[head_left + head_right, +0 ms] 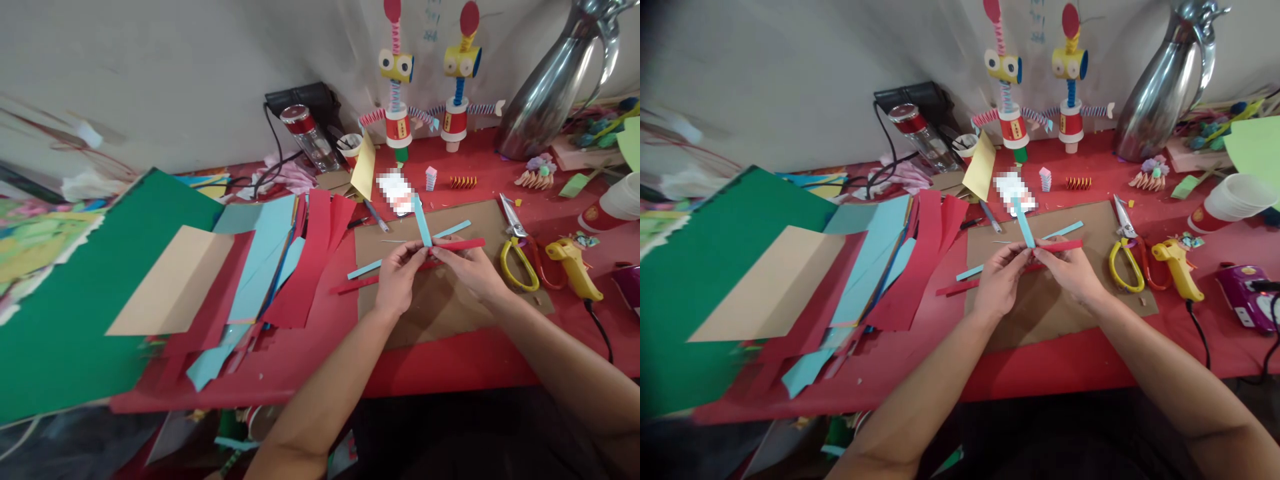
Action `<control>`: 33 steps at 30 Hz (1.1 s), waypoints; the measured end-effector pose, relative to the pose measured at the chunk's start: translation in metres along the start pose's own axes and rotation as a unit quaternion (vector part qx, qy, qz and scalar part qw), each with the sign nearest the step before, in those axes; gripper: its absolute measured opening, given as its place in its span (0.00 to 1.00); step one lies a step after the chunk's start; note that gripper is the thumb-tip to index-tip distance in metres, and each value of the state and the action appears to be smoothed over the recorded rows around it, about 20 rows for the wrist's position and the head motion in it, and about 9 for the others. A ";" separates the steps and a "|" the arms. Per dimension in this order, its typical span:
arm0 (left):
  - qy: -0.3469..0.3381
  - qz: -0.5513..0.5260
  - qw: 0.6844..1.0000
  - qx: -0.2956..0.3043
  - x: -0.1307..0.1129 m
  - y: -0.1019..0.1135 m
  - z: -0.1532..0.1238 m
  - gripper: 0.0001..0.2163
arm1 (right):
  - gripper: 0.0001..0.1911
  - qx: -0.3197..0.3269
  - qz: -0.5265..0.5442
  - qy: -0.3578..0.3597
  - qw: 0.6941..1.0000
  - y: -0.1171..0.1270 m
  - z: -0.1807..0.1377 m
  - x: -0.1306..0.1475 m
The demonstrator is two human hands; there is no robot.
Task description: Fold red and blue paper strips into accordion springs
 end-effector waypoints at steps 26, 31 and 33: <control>0.020 -0.021 1.000 -0.004 -0.001 0.002 0.001 0.09 | 0.09 -0.078 0.006 -0.014 0.997 0.011 -0.006 0.004; 0.030 0.018 0.999 0.017 -0.003 -0.001 0.000 0.10 | 0.08 -0.079 -0.001 -0.001 0.997 0.013 -0.006 0.008; 0.027 0.024 0.999 0.021 -0.004 -0.001 0.000 0.09 | 0.08 -0.075 0.002 0.003 0.997 0.012 -0.006 0.010</control>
Point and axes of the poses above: each hand's wrist, its own z-axis towards the middle knuckle, its own y-axis out of the back of the hand, x = y × z, the point moved 10 cm from there along z, towards the middle knuckle, and after that the axes turned 11 degrees about -z, right-handed, at the moved point
